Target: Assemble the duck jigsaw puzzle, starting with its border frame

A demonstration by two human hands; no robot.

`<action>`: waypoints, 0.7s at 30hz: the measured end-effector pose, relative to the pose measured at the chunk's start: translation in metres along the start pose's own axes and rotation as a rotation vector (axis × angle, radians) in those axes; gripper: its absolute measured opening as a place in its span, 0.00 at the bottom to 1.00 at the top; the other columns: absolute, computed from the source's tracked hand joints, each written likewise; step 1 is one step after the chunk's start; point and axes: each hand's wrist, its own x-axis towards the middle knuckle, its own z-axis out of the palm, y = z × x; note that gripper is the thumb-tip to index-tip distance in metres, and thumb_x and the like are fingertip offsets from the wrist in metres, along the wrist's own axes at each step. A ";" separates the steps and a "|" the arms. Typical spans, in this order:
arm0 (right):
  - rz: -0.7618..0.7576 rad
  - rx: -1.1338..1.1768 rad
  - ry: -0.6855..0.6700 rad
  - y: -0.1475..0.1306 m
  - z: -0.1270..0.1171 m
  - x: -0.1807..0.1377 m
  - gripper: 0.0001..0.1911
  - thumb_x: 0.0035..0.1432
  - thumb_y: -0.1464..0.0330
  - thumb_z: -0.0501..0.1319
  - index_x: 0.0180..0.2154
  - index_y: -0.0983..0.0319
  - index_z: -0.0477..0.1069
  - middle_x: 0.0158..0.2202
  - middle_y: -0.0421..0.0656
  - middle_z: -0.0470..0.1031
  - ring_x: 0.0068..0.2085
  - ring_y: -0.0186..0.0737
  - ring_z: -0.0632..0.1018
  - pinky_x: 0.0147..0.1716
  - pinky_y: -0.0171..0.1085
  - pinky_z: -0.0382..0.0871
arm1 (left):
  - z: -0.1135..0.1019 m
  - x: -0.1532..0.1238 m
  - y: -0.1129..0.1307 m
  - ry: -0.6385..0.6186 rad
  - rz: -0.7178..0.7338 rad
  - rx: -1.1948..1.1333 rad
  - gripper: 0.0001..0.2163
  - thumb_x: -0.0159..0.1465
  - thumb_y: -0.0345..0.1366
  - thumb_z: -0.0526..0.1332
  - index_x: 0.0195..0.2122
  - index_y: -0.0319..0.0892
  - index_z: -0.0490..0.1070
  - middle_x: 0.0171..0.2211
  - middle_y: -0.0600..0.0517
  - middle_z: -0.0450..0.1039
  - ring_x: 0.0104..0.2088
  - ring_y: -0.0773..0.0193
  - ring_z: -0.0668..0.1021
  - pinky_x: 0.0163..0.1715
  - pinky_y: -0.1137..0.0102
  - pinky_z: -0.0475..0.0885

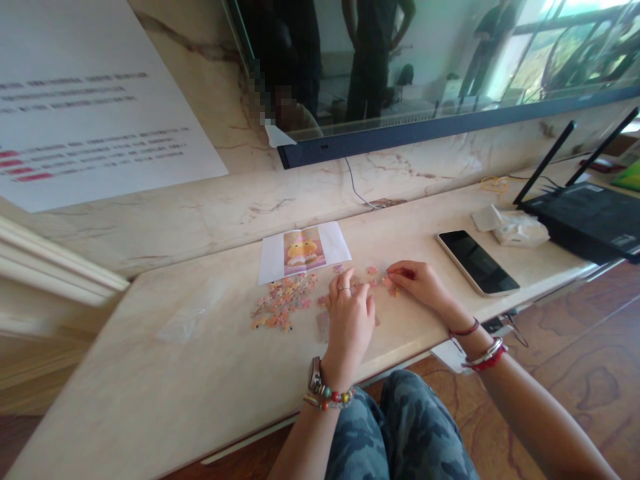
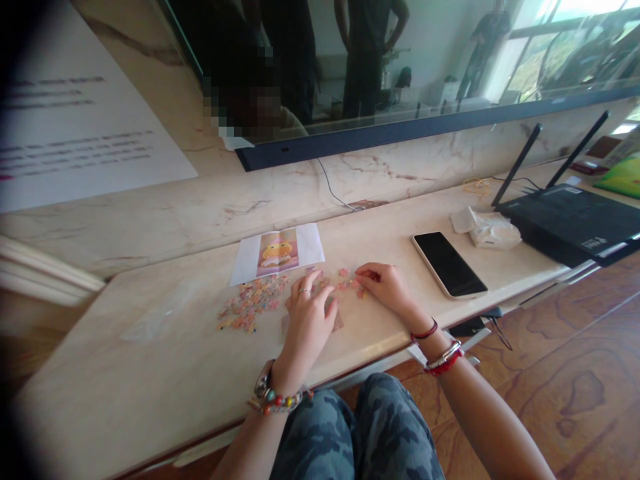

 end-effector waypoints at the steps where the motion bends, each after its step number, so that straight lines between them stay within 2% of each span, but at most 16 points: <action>1: 0.001 0.010 -0.006 -0.001 0.000 -0.001 0.10 0.51 0.65 0.57 0.34 0.63 0.72 0.24 0.42 0.77 0.25 0.37 0.75 0.27 0.35 0.67 | 0.000 0.000 -0.001 0.005 0.003 -0.002 0.07 0.57 0.29 0.57 0.36 0.41 0.72 0.50 0.44 0.62 0.52 0.50 0.64 0.48 0.54 0.63; 10: 0.039 0.093 -0.019 -0.005 0.001 -0.003 0.09 0.49 0.66 0.59 0.32 0.63 0.72 0.24 0.42 0.77 0.25 0.36 0.75 0.26 0.34 0.67 | -0.001 -0.001 0.000 0.019 0.009 -0.003 0.07 0.57 0.29 0.58 0.36 0.40 0.72 0.50 0.44 0.63 0.51 0.50 0.64 0.49 0.55 0.64; 21: 0.012 -0.016 0.014 -0.001 0.003 -0.002 0.11 0.49 0.64 0.58 0.32 0.63 0.73 0.24 0.42 0.76 0.24 0.35 0.73 0.24 0.33 0.64 | -0.004 -0.005 -0.004 0.010 -0.004 0.002 0.06 0.56 0.28 0.58 0.35 0.41 0.72 0.50 0.45 0.63 0.51 0.50 0.64 0.49 0.54 0.64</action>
